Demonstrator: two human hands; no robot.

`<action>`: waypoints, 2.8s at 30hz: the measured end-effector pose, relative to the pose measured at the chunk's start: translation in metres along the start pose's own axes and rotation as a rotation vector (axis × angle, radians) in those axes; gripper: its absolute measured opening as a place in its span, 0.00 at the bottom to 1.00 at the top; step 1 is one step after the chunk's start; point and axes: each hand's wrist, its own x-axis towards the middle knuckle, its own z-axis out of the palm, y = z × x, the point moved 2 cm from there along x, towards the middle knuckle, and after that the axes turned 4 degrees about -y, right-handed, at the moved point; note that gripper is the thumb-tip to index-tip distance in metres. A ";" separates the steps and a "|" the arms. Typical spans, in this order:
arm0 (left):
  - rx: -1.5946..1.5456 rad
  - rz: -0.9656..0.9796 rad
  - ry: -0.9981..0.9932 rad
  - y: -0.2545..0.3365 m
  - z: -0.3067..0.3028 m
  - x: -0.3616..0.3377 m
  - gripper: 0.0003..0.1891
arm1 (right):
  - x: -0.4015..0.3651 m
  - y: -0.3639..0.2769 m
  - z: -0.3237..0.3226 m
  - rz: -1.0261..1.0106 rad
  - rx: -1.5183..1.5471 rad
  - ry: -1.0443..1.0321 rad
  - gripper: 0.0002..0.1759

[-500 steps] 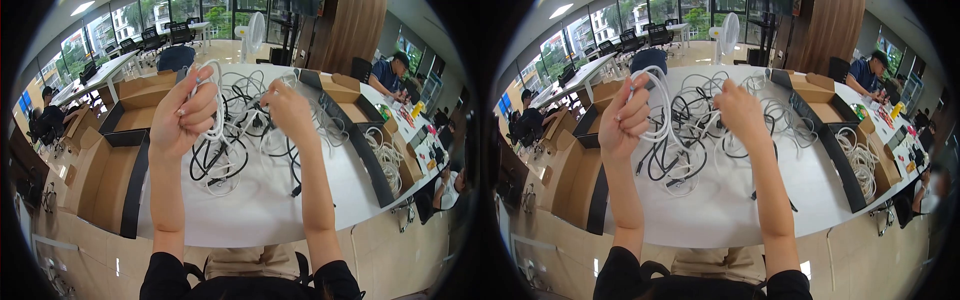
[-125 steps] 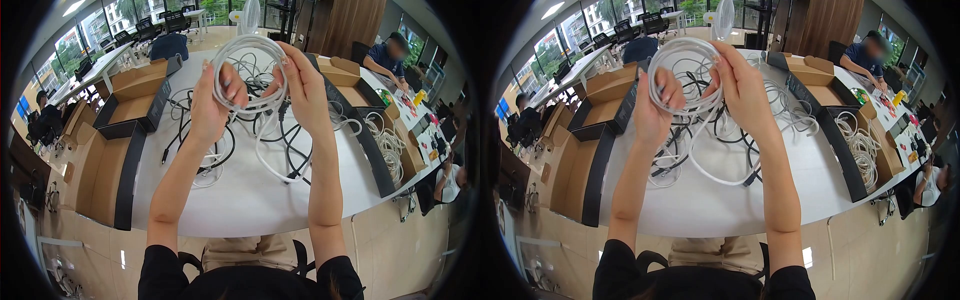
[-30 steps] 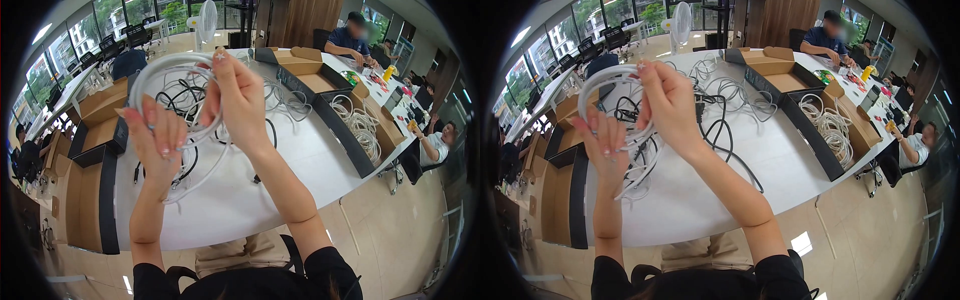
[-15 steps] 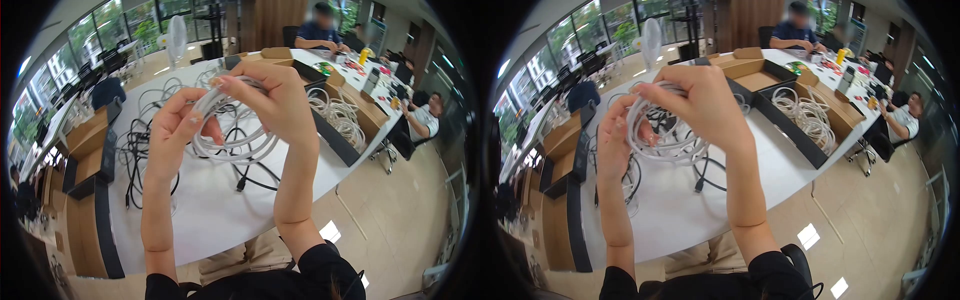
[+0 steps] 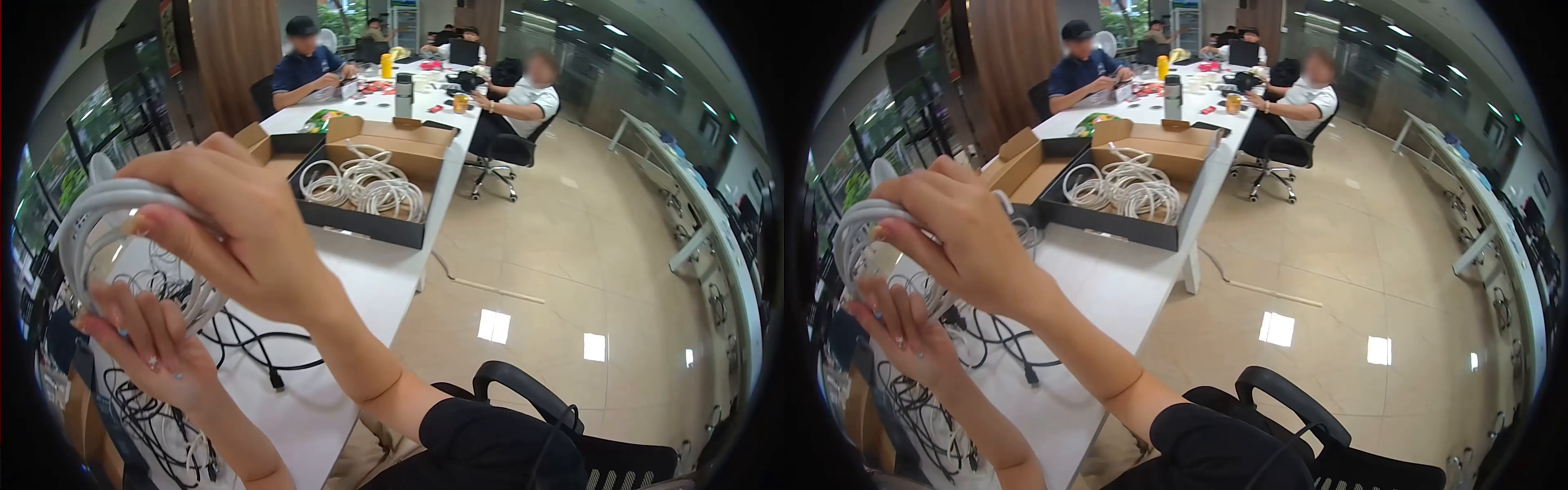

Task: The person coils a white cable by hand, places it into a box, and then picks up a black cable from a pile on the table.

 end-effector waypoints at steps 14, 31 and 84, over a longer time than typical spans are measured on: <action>-0.045 0.000 0.143 -0.034 -0.034 -0.002 0.17 | -0.009 0.021 0.016 -0.073 0.225 0.201 0.12; 0.695 -0.229 -0.363 -0.033 -0.042 0.004 0.33 | -0.018 0.029 -0.031 0.136 0.084 -0.282 0.13; 0.982 -0.276 -0.447 -0.003 -0.021 0.019 0.53 | -0.014 0.031 -0.048 0.139 -0.049 -0.279 0.13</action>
